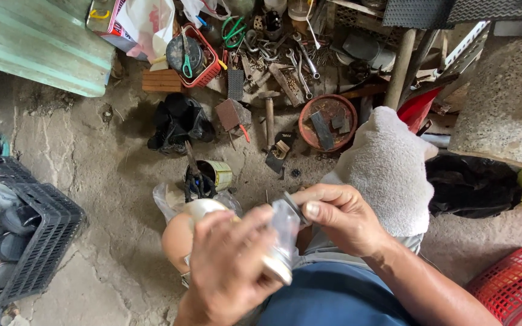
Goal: Repairing a high-heeled shoe by replacing the heel tip and trimming sole material using scissors and adhesive.
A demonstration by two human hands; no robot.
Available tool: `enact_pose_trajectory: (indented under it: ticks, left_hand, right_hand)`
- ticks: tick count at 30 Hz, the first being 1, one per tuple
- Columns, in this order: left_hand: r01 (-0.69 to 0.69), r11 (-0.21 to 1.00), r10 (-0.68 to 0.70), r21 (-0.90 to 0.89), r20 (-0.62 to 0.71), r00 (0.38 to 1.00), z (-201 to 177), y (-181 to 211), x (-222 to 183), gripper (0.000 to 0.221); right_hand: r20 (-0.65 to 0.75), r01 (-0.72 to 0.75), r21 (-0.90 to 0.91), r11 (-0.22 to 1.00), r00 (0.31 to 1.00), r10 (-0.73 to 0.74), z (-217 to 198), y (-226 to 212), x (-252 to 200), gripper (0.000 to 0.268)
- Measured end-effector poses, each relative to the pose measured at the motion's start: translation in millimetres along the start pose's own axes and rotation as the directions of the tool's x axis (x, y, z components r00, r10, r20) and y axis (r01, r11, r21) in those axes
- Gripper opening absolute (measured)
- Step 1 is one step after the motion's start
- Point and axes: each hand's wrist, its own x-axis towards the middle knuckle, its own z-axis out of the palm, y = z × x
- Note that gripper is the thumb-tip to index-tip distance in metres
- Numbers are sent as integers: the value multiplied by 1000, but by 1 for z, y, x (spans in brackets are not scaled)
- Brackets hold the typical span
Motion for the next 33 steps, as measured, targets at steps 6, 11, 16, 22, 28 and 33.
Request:
enact_pose_trajectory:
  ticks: [6, 11, 16, 22, 28, 33]
  left_hand:
    - [358, 822, -362, -442, 78, 929, -12, -12, 18, 63]
    - [404, 821, -417, -404, 59, 907, -12, -11, 29, 56]
    - [438, 817, -458, -374, 38, 888, -10, -5, 37, 53]
    - [470, 835, -480, -286, 37, 876, -9, -4, 43, 52]
    - [461, 797, -469, -390, 81, 879, 0, -4, 33, 57]
    - [430, 839, -435, -334, 65, 898, 3, -6, 27, 61]
  right_hand:
    - [41, -52, -122, 991, 997, 58, 16, -21, 3, 36]
    - [-21, -57, -144, 988, 998, 55, 20, -21, 7, 38]
    - [-25, -63, -81, 995, 998, 61, 18, -15, 11, 37]
    - [-53, -101, 6, 995, 993, 101, 11, -5, 12, 39]
    - [-2, -77, 77, 994, 997, 78, 4, -8, 13, 42]
    - [53, -79, 81, 994, 996, 75, -1, -7, 13, 45]
